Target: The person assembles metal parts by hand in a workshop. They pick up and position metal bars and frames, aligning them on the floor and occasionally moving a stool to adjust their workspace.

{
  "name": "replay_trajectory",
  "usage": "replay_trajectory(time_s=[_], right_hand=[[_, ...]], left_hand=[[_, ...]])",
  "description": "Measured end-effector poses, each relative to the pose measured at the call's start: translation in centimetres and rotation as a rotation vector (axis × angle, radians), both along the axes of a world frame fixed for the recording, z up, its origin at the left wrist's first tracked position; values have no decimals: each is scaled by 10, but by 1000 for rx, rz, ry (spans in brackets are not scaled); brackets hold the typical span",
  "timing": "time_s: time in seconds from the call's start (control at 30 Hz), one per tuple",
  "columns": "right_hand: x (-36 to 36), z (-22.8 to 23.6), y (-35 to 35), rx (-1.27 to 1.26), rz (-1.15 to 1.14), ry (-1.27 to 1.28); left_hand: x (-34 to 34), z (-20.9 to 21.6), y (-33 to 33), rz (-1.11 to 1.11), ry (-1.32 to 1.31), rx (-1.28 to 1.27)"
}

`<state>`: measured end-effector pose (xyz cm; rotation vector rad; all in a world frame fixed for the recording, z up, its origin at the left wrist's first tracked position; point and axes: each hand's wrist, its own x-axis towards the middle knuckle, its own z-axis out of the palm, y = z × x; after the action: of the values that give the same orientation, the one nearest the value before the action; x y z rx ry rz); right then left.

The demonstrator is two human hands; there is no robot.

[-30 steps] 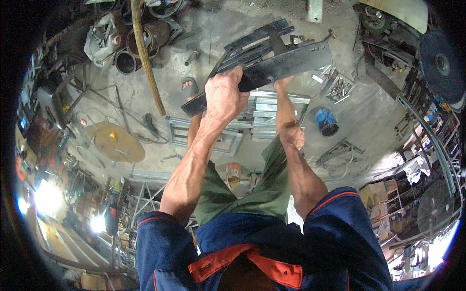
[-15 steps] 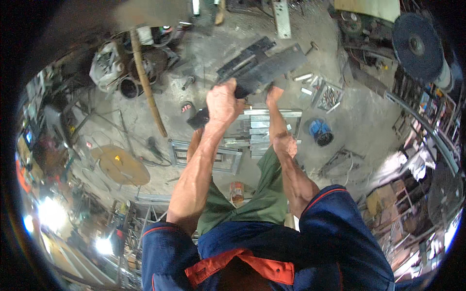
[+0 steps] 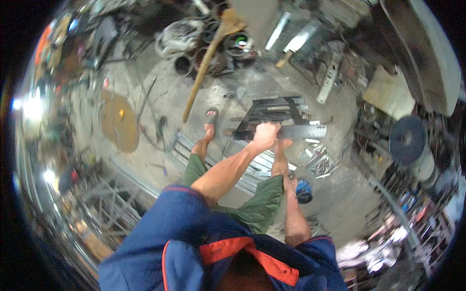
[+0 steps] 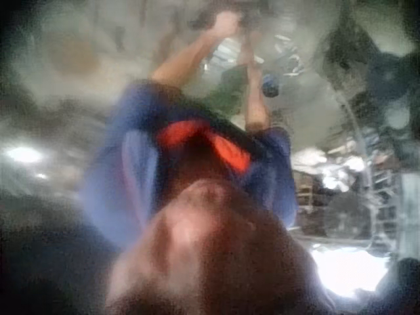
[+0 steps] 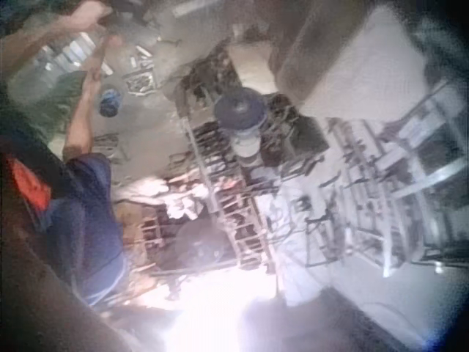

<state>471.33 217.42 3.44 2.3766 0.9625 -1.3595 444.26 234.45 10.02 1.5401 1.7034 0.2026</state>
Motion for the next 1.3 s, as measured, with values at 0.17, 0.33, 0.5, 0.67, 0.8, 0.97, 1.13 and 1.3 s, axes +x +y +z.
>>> replay_trajectory(time_s=[0.17, 0.33, 0.5, 0.67, 0.8, 0.97, 1.13, 1.3], right_hand=[[24, 52, 7, 78, -378, 261], [76, 103, 27, -33, -257, 169], [107, 142, 45, -17, -80, 173], [66, 193, 52, 21, 34, 119], [26, 189, 85, 11, 283, 225], [-104, 228, 109, 90, 418, 219], [-214, 262, 149, 125, 610, 277], [-346, 232, 185, 178, 974, 573]], left_hand=[[-44, 17, -16, 80, 111, 60], [-105, 127, -42, 177, -35, 63], [-176, 212, -152, 476, -38, 85], [-267, 268, -279, 844, -1, 164], [-333, 294, -355, 1114, 59, 208], [-387, 290, -466, 1448, 150, 107], [-411, 286, -563, 1858, 184, 12], [-437, 296, -616, 2047, 313, -70]])
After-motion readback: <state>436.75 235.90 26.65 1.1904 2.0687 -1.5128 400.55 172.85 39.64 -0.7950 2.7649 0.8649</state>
